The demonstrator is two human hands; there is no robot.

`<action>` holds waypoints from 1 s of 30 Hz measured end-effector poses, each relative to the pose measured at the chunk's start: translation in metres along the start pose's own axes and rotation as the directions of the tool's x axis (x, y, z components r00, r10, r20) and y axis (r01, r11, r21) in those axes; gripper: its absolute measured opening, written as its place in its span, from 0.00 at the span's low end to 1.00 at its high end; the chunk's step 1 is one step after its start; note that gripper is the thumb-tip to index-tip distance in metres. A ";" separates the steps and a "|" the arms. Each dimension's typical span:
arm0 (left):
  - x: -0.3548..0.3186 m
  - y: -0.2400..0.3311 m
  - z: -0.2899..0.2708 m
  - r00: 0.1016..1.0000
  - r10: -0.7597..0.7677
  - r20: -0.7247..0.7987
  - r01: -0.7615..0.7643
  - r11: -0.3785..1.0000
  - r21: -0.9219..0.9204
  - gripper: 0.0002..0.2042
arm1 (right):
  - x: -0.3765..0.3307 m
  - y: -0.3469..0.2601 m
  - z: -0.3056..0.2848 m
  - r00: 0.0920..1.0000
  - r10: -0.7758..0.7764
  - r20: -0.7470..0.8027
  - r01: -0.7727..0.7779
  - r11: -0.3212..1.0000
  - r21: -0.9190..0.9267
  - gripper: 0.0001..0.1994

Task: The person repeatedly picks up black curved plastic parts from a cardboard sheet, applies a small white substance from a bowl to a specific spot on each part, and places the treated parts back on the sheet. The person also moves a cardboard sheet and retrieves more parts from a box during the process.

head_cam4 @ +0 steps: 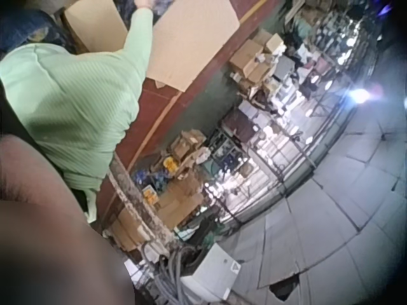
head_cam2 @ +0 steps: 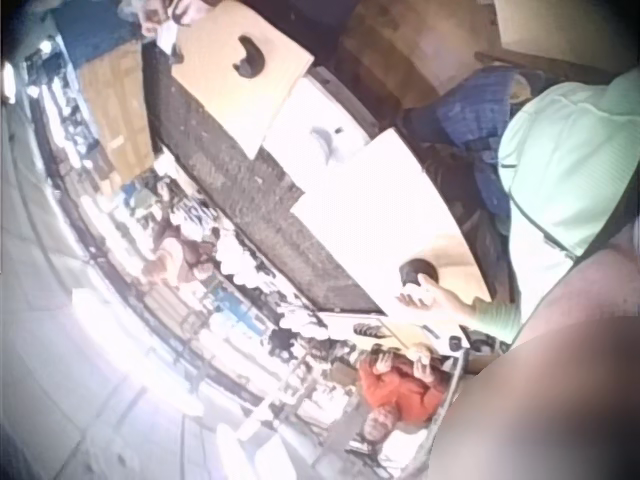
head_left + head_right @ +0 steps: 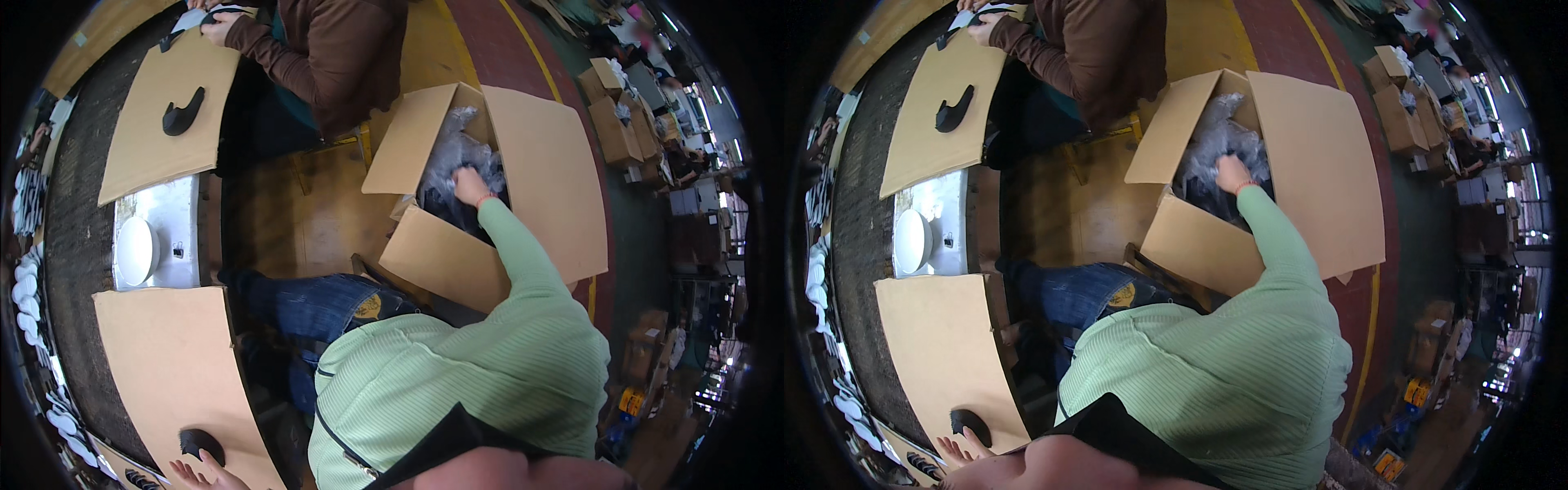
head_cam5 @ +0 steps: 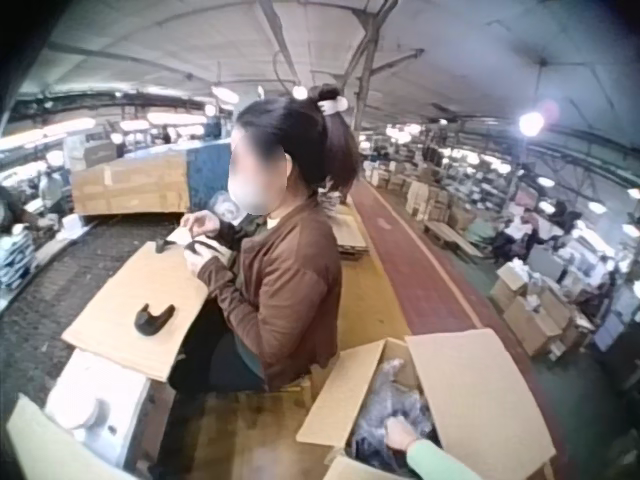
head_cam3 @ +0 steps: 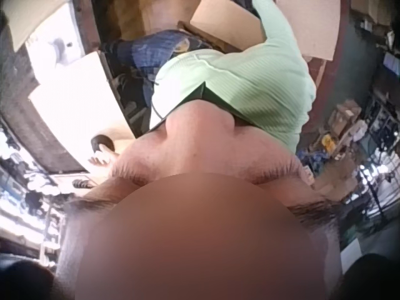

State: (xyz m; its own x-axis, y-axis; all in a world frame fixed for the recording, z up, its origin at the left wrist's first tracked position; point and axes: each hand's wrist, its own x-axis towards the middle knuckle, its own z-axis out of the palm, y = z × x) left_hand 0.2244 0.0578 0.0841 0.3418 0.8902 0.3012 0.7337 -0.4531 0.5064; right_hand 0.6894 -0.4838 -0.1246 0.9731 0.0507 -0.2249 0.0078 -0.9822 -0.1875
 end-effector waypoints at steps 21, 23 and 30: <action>-0.009 0.013 -0.001 0.995 -0.001 -0.099 -0.027 0.960 -0.278 0.27 | 0.031 0.059 0.059 0.881 0.448 0.150 -0.254 0.184 0.949 0.13; -0.010 0.012 -0.001 0.987 -0.005 -0.163 -0.046 0.950 -0.310 0.26 | 0.030 0.059 0.071 0.823 0.555 0.124 -0.389 0.391 0.834 0.11; -0.029 0.081 0.018 0.970 -0.062 -0.236 -0.062 0.873 -0.485 0.21 | 0.008 0.046 0.074 0.798 0.320 0.511 -0.600 0.333 0.728 0.35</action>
State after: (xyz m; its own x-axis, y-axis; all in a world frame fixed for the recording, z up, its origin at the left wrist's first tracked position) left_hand 0.2844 -0.0034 0.1021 0.1477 0.8800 0.4514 0.3343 -0.4739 0.8146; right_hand 0.6808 -0.5154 -0.2058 0.6611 -0.1812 -0.7281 -0.7485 -0.2263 -0.6233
